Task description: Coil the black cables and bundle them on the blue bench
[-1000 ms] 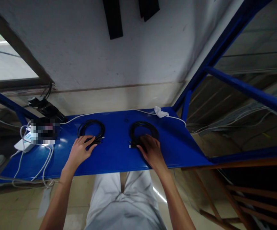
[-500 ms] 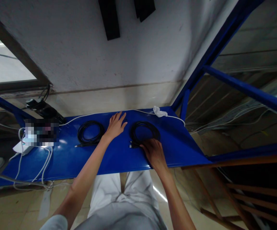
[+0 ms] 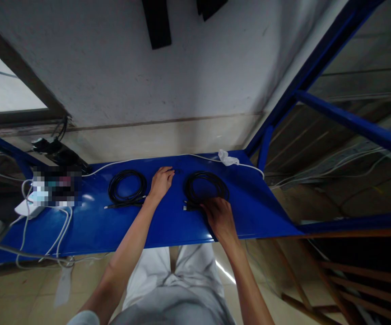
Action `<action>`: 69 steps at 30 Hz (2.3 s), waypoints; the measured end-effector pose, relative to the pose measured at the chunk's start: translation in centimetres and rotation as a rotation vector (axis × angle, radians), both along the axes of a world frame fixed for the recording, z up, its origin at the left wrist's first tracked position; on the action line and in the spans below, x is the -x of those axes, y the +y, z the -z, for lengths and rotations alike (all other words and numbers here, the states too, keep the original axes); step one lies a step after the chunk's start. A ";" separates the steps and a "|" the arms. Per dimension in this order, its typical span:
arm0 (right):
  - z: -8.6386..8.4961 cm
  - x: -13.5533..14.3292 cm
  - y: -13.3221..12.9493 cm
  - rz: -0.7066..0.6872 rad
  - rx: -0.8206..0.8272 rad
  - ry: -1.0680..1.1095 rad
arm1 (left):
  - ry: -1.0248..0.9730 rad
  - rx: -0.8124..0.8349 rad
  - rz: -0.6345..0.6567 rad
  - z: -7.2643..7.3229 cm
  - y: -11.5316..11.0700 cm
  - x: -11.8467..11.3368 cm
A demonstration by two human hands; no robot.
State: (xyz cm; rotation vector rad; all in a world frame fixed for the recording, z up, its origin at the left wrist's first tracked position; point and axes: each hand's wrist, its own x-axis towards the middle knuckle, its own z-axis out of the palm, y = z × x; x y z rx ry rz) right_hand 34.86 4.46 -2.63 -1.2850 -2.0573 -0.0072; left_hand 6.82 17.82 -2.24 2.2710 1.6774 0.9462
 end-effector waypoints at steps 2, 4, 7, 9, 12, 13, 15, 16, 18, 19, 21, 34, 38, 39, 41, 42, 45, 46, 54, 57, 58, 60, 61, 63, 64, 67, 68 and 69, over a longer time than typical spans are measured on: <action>0.1 -0.1 -0.1 0.004 -0.012 0.000 | -0.004 -0.018 -0.016 -0.2 -0.3 -0.1; 0.2 -0.1 -0.1 0.007 -0.023 -0.002 | 0.012 -0.036 -0.007 -0.5 -0.6 -0.2; 0.1 -0.1 -0.2 0.001 -0.023 -0.012 | 0.072 -0.049 0.103 -0.6 -1.2 -0.5; 0.1 -0.1 -0.2 -0.014 -0.002 -0.021 | 0.098 -0.039 0.167 -0.6 -1.4 -0.6; 0.0 0.0 -0.1 -0.026 0.024 -0.023 | 0.079 -0.028 0.156 -0.5 -1.5 -0.7; -0.1 0.0 -0.1 -0.025 0.024 -0.020 | 0.071 -0.031 0.144 -0.5 -1.5 -0.8; -0.1 0.1 -0.2 -0.026 0.018 -0.015 | 0.063 -0.041 0.127 -0.5 -1.5 -0.8; -0.1 0.1 -0.2 -0.025 0.014 -0.011 | 0.062 -0.048 0.123 -0.5 -1.4 -0.7; -0.2 0.0 -0.2 -0.022 0.001 0.001 | 0.055 -0.060 0.104 -0.5 -1.4 -0.7; -0.2 -0.1 -0.2 -0.021 -0.007 0.007 | 0.048 -0.067 0.090 -0.5 -1.4 -0.7; -0.2 -0.5 -0.1 -0.030 -0.033 0.013 | 0.022 -0.083 0.064 -0.6 -1.3 -0.7; -4.4 -1.7 0.6 0.018 -0.208 0.028 | -0.183 -0.178 -0.033 -1.0 -1.4 -0.8; -6.5 -2.2 0.0 0.055 -0.314 0.028 | -0.250 -0.211 -0.057 -1.7 -1.6 -0.9; -7.2 -2.4 -0.3 0.062 -0.336 0.030 | -0.281 -0.219 -0.058 -2.1 -1.7 -1.0; -8.5 -2.5 -1.0 0.069 -0.382 0.038 | -0.365 -0.230 -0.052 -2.8 -2.2 -1.3; -9.3 -2.6 -1.4 0.068 -0.406 0.046 | -0.414 -0.231 -0.047 -3.2 -2.8 -1.4; -11.6 -2.3 -2.8 0.053 -0.456 0.076 | -0.540 -0.200 -0.045 -3.9 -5.9 -1.8; -12.3 -2.1 -3.3 0.036 -0.462 0.089 | -0.565 -0.176 -0.052 -3.9 -7.4 -1.8; -10.8 2.1 -5.6 -0.205 -0.359 0.129 | -0.622 0.024 -0.051 -1.9 -19.4 0.4; -8.1 3.8 -5.1 -0.264 -0.319 0.101 | -0.646 0.049 -0.063 -1.1 -21.3 1.6; -7.2 4.2 -4.8 -0.267 -0.315 0.088 | -0.658 0.064 -0.070 -0.9 -21.7 1.9; -5.4 4.8 -4.3 -0.258 -0.304 0.051 | -0.690 0.098 -0.085 -0.5 -22.0 2.3; -4.6 4.9 -4.0 -0.251 -0.296 0.029 | -0.705 0.115 -0.088 -0.4 -22.0 2.4; -3.3 5.2 -3.7 -0.224 -0.269 -0.016 | -0.721 0.144 -0.084 -0.2 -21.9 2.5; -2.8 5.3 -3.6 -0.208 -0.245 -0.033 | -0.724 0.153 -0.079 -0.2 -21.8 2.4; -1.7 5.6 -3.5 -0.173 -0.142 -0.063 | -0.718 0.155 -0.071 -0.4 -21.8 2.2; -1.5 5.6 -3.5 -0.170 -0.103 -0.069 | -0.713 0.153 -0.073 -0.5 -21.8 2.1; -1.3 5.6 -3.5 -0.169 -0.066 -0.074 | -0.706 0.152 -0.074 -0.6 -21.8 2.0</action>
